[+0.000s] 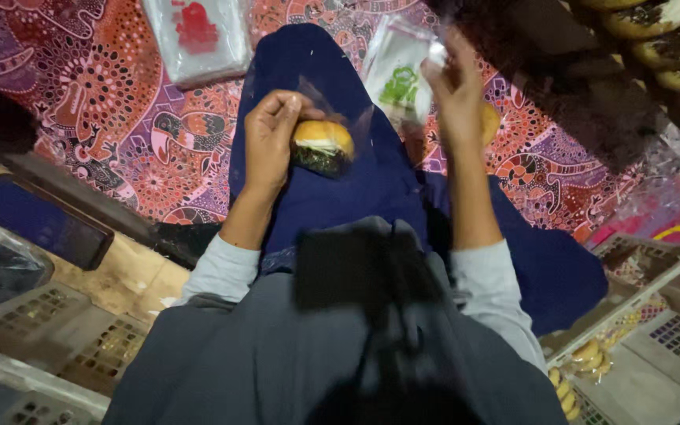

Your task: The person sits on the floor and individually places donuts into clear plastic bags. They pick up each donut, insert it into a bag, and set the packaged item aside. The process is repeated for multiple donuts.

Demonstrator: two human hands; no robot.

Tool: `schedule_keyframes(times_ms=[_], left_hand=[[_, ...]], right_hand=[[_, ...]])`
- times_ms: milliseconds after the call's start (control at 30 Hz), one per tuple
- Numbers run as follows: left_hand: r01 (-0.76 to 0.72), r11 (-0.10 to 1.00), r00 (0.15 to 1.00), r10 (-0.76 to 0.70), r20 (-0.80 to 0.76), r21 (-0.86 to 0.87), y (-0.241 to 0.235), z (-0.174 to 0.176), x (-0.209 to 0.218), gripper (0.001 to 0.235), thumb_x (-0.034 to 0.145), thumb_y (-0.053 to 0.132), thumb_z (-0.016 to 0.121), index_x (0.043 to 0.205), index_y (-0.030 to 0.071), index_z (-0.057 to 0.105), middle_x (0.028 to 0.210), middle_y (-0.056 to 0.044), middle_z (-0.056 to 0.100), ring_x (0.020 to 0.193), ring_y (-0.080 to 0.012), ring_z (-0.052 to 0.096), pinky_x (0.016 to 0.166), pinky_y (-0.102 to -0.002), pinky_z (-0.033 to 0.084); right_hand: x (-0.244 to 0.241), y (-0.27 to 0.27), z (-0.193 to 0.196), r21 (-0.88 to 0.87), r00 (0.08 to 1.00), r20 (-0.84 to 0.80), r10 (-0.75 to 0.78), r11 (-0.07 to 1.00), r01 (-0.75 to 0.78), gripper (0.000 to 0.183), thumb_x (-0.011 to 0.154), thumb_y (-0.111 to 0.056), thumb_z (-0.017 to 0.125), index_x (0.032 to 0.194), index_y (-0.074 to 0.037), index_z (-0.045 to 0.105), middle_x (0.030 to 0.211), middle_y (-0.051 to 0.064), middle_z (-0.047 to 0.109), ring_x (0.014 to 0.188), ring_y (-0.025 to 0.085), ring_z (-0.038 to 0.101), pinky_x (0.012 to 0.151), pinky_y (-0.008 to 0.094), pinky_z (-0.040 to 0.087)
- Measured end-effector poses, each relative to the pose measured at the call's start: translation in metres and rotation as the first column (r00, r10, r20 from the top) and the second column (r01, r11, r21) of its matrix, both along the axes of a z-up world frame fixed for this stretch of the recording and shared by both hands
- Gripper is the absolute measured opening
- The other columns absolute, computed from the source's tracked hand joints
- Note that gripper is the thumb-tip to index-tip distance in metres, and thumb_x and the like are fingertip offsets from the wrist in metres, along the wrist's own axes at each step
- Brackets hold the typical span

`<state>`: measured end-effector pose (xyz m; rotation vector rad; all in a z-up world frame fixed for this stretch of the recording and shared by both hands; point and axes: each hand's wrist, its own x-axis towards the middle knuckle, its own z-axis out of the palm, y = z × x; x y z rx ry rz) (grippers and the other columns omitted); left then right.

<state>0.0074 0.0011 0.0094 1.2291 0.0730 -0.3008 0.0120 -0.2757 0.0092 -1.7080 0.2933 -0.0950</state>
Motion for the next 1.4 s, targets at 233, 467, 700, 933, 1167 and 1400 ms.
schedule_keyframes(times_ms=[233, 467, 700, 933, 1167, 1400], left_hand=[[-0.079, 0.996, 0.995, 0.076, 0.064, 0.043, -0.012, -0.002, 0.0, 0.015, 0.107, 0.014, 0.063, 0.099, 0.002, 0.061, 0.093, -0.009, 0.073, 0.087, -0.0122, 0.069, 0.082, -0.027, 0.057], [-0.237, 0.954, 0.891, 0.139, 0.433, 0.181, 0.0, -0.004, -0.022, 0.02, 0.116, 0.009, 0.062, 0.1, -0.001, 0.056, 0.101, -0.006, 0.058, 0.089, -0.0124, 0.056, 0.082, -0.025, 0.047], [-0.242, 0.747, 0.938, 0.017, 0.346, 0.619, -0.002, -0.019, -0.042, 0.014, 0.101, 0.002, 0.067, 0.088, -0.002, 0.062, 0.098, -0.01, 0.066, 0.077, -0.0132, 0.059, 0.062, -0.026, 0.045], [0.021, 0.866, 0.811, -0.308, 0.498, 0.5, -0.078, -0.07, -0.004, 0.009, 0.086, -0.003, 0.068, 0.096, -0.003, 0.066, 0.098, -0.015, 0.066, 0.081, -0.0257, 0.069, 0.071, -0.034, 0.055], [-0.055, 0.591, 0.745, -0.512, 0.427, 0.805, -0.214, -0.205, 0.099, 0.054, 0.076, -0.001, 0.069, 0.128, -0.005, 0.054, 0.128, -0.028, 0.059, 0.099, -0.0448, 0.064, 0.079, -0.049, 0.055], [0.041, 0.208, 0.657, -0.742, 0.13, 0.977, -0.21, -0.256, 0.115, 0.028, 0.085, -0.002, 0.066, 0.112, 0.002, 0.067, 0.125, -0.02, 0.064, 0.091, -0.0418, 0.07, 0.078, -0.049, 0.057]], right_hand=[[-0.047, 0.04, -0.021, 0.173, 0.941, 0.041, 0.337, 0.925, -0.339, 0.016, 0.098, -0.007, 0.076, 0.112, 0.0, 0.074, 0.106, 0.007, 0.07, 0.099, 0.015, 0.066, 0.091, 0.027, 0.053], [-0.05, 0.069, 0.017, -0.144, 0.979, 0.2, 0.028, 0.99, 0.001, 0.022, 0.105, -0.008, 0.061, 0.086, 0.003, 0.056, 0.083, 0.008, 0.051, 0.076, 0.015, 0.048, 0.071, 0.032, 0.04], [-0.06, 0.062, -0.06, -0.514, 0.984, -0.166, 0.061, 0.846, -0.139, 0.033, 0.105, -0.019, 0.069, 0.082, 0.003, 0.06, 0.078, 0.016, 0.057, 0.068, 0.024, 0.053, 0.067, 0.041, 0.041], [-0.06, -0.024, -0.13, -0.195, 0.977, -0.137, -0.164, 0.971, 0.136, 0.049, 0.11, -0.033, 0.056, 0.144, 0.001, 0.043, 0.123, 0.018, 0.07, 0.114, 0.028, 0.067, 0.1, 0.039, 0.049], [-0.108, -0.12, -0.156, -0.464, 0.843, -0.209, -0.496, 0.809, 0.361, 0.048, 0.114, -0.04, 0.044, 0.143, -0.005, 0.057, 0.133, 0.017, 0.069, 0.122, 0.029, 0.07, 0.106, 0.041, 0.055], [-0.086, -0.122, -0.156, -0.827, 0.91, -0.064, -0.41, 0.533, 0.182, 0.072, 0.107, -0.038, 0.073, 0.158, -0.001, 0.039, 0.162, 0.027, 0.034, 0.152, 0.04, 0.027, 0.124, 0.056, 0.026]])
